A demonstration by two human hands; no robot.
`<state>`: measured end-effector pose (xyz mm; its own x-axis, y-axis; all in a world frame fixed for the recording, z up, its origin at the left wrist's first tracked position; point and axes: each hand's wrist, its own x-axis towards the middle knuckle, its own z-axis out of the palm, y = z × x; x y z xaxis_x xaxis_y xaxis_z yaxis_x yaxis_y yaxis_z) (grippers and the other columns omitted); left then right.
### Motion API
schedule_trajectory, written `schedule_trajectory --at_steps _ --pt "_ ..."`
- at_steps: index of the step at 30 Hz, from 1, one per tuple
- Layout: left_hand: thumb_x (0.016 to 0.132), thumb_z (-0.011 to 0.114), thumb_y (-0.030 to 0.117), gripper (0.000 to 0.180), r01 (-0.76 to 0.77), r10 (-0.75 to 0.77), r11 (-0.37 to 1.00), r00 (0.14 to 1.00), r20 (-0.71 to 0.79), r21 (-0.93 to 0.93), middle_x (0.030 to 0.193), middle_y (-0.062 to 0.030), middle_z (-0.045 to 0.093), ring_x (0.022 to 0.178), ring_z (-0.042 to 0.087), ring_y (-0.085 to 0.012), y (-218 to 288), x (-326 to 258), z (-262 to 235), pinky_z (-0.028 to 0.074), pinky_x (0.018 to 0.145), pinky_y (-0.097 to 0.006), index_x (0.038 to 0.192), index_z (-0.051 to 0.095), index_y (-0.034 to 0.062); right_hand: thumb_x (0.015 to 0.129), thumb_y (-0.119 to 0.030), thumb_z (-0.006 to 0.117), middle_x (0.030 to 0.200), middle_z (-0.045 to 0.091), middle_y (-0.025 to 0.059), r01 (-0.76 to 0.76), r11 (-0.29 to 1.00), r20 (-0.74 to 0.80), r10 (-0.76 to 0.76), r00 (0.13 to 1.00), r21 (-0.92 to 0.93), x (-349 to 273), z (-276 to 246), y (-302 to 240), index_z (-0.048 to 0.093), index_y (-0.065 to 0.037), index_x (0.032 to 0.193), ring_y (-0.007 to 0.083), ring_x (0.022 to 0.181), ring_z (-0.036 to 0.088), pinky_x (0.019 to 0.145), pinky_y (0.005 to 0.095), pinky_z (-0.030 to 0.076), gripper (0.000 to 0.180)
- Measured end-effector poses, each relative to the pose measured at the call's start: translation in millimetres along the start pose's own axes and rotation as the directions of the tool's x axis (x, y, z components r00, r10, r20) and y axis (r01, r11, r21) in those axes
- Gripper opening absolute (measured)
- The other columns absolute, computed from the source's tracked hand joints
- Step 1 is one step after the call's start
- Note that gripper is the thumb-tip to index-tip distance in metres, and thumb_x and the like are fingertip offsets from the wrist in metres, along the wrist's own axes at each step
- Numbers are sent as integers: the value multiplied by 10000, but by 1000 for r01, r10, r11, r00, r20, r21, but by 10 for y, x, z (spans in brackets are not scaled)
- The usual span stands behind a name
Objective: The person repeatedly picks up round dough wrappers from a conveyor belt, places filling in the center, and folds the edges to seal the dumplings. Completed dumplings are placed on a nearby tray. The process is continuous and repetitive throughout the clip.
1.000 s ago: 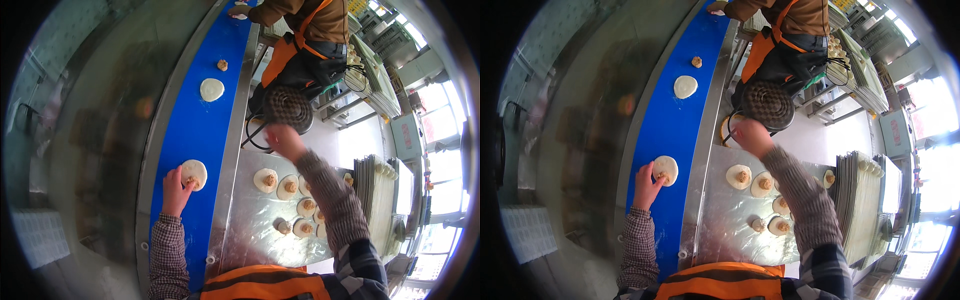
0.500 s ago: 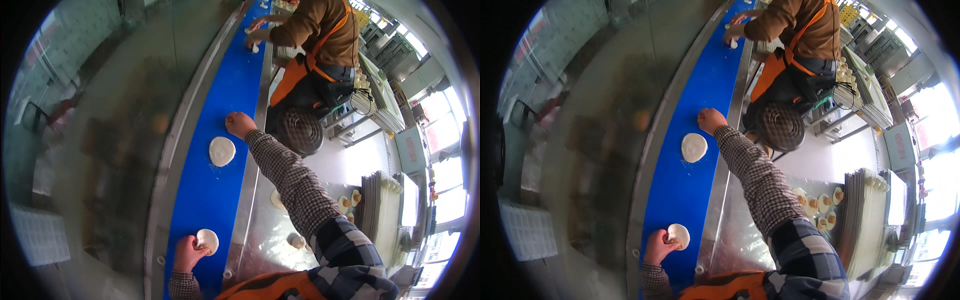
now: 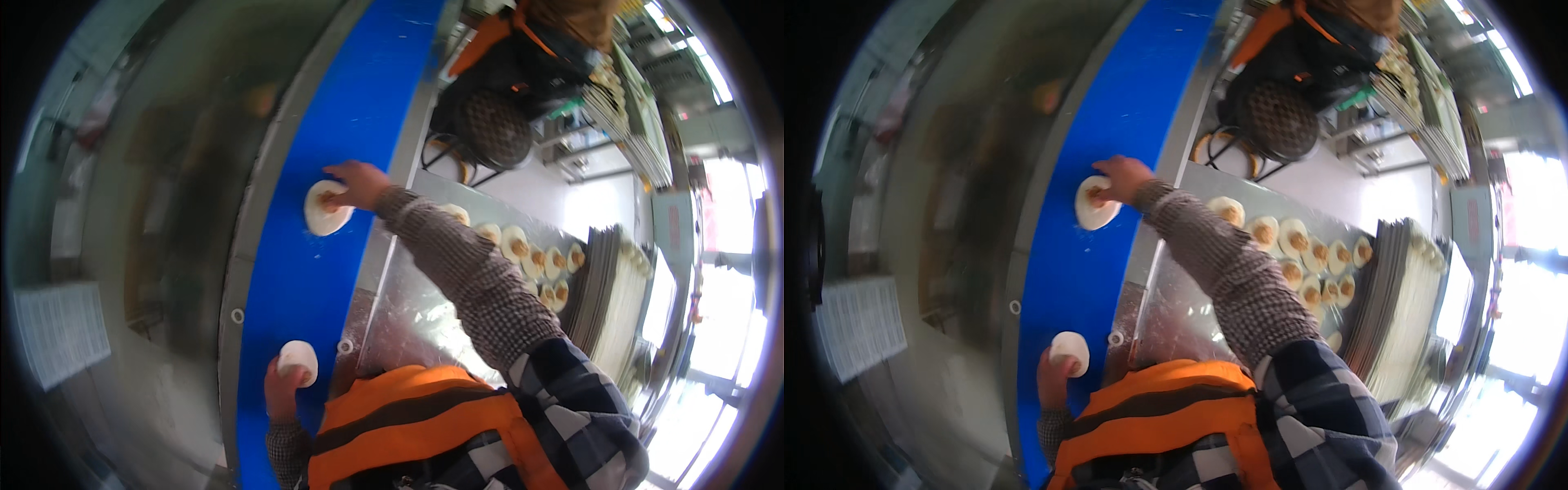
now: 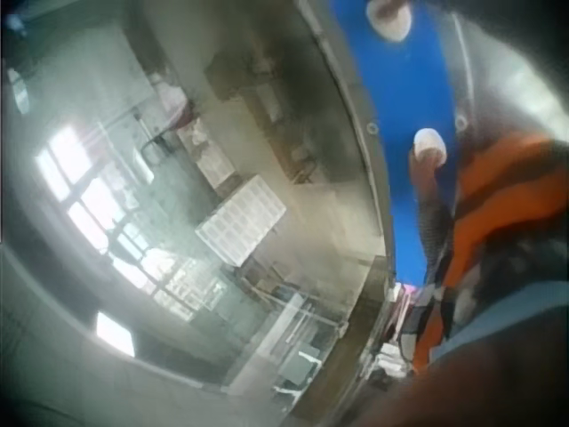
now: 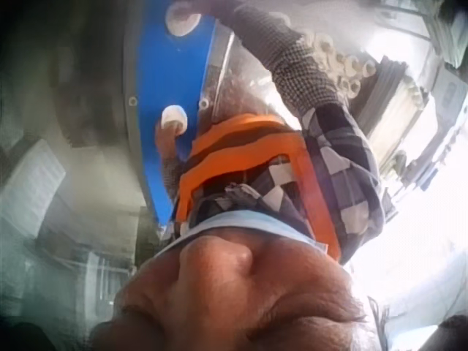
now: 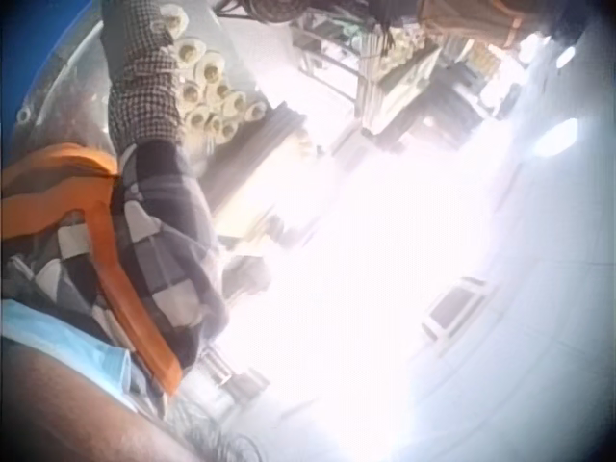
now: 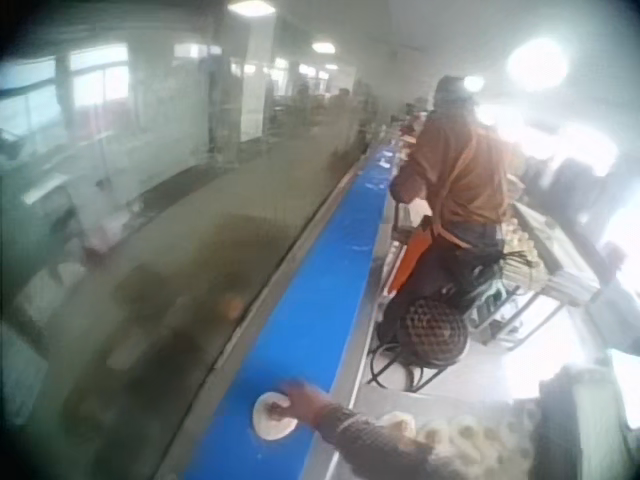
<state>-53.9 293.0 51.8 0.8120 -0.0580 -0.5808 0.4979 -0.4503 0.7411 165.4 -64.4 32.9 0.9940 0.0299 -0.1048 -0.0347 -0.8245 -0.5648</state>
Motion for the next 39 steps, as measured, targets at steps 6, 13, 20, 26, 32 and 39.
schedule_trajectory --at_steps 6,13,20,26,32,39 --pt "884 590 158 492 -181 191 960 981 -26 213 1265 -172 510 1096 554 -296 -282 -207 -158 468 908 -391 1304 420 -36 582 -511 775 928 688 139 -126 987 476 161 865 -103 -167 443 -355 742 -108 818 315 823 664 721 407 547 469" --pt "914 512 44 462 186 102 549 953 286 -815 1298 -145 478 1130 532 -295 189 -110 -28 460 942 -436 1356 381 10 757 -259 724 878 628 151 -3 879 143 -74 987 476 -1364 625 -727 602 -39 1010 269 815 624 702 398 508 356" --pt "877 603 21 551 84 102 979 580 808 -184 1220 -118 548 1086 565 -187 973 796 1148 488 915 -312 1374 365 -7 708 -271 781 907 665 113 -338 450 73 510 857 827 -2494 -37 857 605 -44 1028 224 829 641 733 350 520 430" --pt "741 630 223 603 -792 -241 428 364 900 435 1143 -181 614 1053 593 -293 1645 1556 2510 473 881 -360 1304 464 84 739 -352 734 918 661 177 -615 717 -203 689 696 327 -2890 39 1143 592 -25 1018 349 882 636 759 415 505 452" --pt "785 568 31 427 -921 -63 93 375 925 379 1107 -145 587 1105 545 -318 1674 1742 2786 450 941 -389 1203 583 120 753 -294 723 927 657 172 -595 754 -283 656 699 277 -3041 65 1201 617 -20 1044 340 869 633 770 403 512 414" --pt "766 625 43 363 -983 284 162 126 950 82 1076 -133 580 1067 537 -321 1624 1868 2761 457 918 -382 1127 620 82 778 -125 678 1012 662 141 -511 738 -124 614 780 442 -2902 65 1081 623 -64 1139 261 918 646 813 344 518 371"
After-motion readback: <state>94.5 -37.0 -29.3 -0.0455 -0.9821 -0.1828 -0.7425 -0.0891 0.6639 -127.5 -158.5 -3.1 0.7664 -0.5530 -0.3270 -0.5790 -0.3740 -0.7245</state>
